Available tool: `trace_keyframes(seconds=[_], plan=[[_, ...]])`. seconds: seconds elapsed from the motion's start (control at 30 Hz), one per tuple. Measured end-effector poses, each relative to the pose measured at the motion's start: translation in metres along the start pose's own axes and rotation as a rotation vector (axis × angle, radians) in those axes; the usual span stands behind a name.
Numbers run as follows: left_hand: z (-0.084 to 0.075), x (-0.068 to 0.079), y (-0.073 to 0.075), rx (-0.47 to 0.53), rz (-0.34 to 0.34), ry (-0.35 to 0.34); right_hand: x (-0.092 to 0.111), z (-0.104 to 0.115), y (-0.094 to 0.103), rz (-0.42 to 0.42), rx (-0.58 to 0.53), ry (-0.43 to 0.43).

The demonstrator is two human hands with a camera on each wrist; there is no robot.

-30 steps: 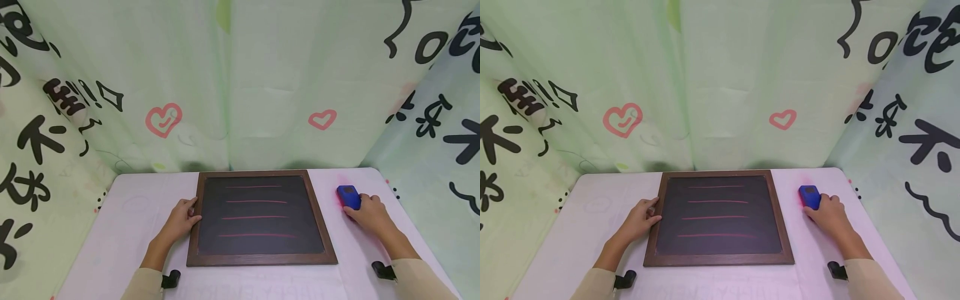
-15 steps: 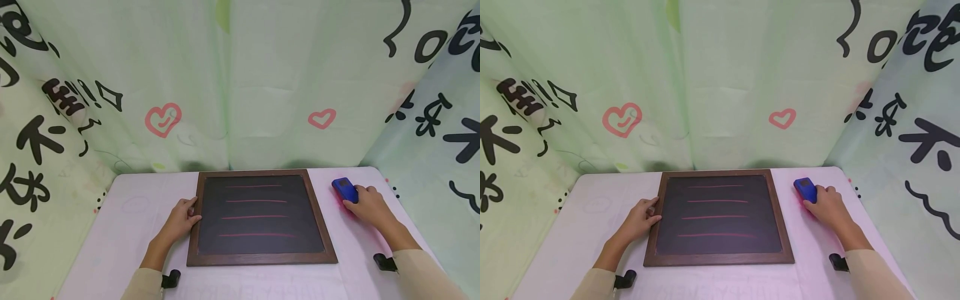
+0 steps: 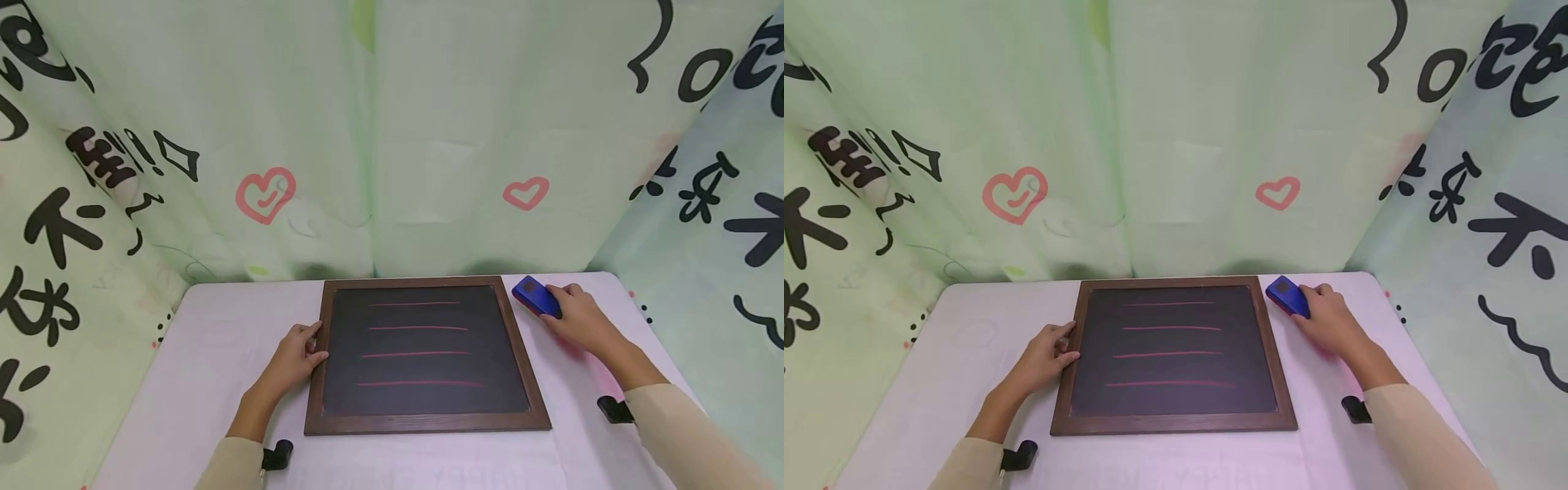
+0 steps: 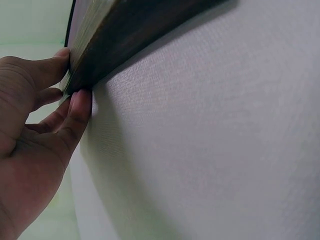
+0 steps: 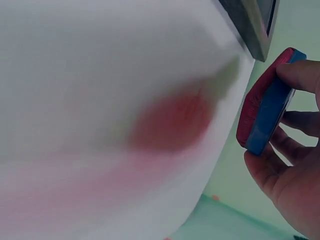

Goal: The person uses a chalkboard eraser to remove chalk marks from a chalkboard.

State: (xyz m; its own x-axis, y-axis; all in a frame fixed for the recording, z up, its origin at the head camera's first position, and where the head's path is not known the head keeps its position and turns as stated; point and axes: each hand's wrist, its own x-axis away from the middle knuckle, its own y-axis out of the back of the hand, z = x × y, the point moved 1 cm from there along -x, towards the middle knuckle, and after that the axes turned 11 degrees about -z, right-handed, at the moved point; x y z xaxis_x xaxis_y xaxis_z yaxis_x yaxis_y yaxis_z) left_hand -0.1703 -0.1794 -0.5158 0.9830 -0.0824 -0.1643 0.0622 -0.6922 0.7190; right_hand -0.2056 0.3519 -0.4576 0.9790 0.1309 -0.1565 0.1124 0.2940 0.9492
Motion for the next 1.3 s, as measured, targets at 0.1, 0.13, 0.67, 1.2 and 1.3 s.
trace_keyframes(seconds=[0.1, 0.13, 0.67, 1.2, 1.3], plan=[[0.000, 0.000, 0.000, -0.002, 0.009, 0.005, -0.007, 0.008, -0.001, -0.009, -0.012, 0.055], [0.000, 0.000, 0.000, -0.003, 0.010, 0.002, -0.009, 0.010, -0.001, -0.007, -0.015, 0.070], [0.001, 0.001, 0.001, -0.005, 0.002, 0.009, -0.031, 0.046, -0.011, 0.076, -0.018, 0.195], [0.000, 0.000, 0.001, 0.018, 0.000, 0.009, -0.049, 0.072, -0.031, 0.082, -0.019, 0.236], [0.000, 0.000, 0.001, 0.018, 0.004, 0.014, -0.049, 0.075, -0.034, 0.079, -0.014, 0.238]])
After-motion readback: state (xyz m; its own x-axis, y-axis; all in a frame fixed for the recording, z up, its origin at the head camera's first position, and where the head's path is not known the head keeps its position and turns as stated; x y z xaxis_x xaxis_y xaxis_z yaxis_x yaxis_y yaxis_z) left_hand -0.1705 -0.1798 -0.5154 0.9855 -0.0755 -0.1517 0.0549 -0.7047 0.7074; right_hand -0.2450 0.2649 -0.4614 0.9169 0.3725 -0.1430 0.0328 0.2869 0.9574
